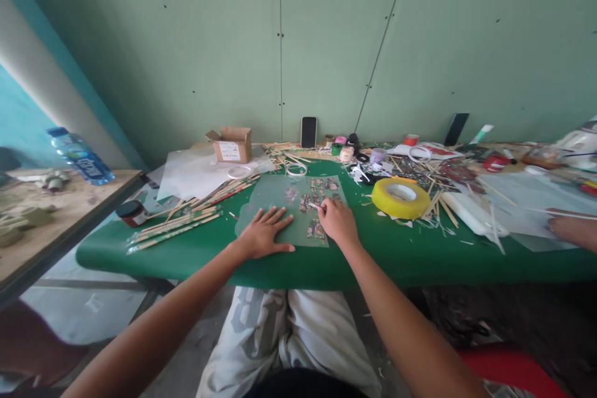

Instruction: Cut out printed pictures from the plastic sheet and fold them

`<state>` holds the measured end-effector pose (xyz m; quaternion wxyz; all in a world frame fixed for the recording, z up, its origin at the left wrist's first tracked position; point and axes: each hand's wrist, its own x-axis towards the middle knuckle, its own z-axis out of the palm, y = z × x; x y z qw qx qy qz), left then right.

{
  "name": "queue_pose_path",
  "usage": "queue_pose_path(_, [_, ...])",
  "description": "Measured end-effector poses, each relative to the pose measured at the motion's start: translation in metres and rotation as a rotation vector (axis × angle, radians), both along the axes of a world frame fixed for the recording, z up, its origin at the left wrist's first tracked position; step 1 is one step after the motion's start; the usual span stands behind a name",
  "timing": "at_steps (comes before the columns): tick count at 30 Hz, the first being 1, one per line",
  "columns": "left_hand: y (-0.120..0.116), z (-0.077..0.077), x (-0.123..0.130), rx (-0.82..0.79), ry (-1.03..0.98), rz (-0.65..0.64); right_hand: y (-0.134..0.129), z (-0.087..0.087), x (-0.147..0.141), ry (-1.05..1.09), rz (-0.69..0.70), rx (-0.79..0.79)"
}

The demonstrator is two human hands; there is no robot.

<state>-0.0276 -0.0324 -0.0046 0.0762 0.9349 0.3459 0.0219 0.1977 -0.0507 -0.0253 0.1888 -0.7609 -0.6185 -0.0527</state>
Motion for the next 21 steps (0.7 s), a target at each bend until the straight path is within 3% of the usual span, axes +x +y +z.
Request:
queue_pose_path(4, [0.012,0.003,-0.009,0.014,-0.07,0.04,0.002,-0.002,0.002,0.07,0.027,0.016])
queue_pose_path(8, [0.005,0.004,-0.007,0.027,-0.175,0.039,0.002,-0.004,0.004,0.197,0.011,0.084])
queue_pose_path(16, [-0.006,0.0,-0.01,0.044,-0.335,0.186,-0.006,0.0,0.016,0.529,-0.252,0.415])
queue_pose_path(21, [-0.004,-0.001,-0.013,0.018,-0.345,0.18,-0.006,0.002,0.028,0.703,-0.359,0.562])
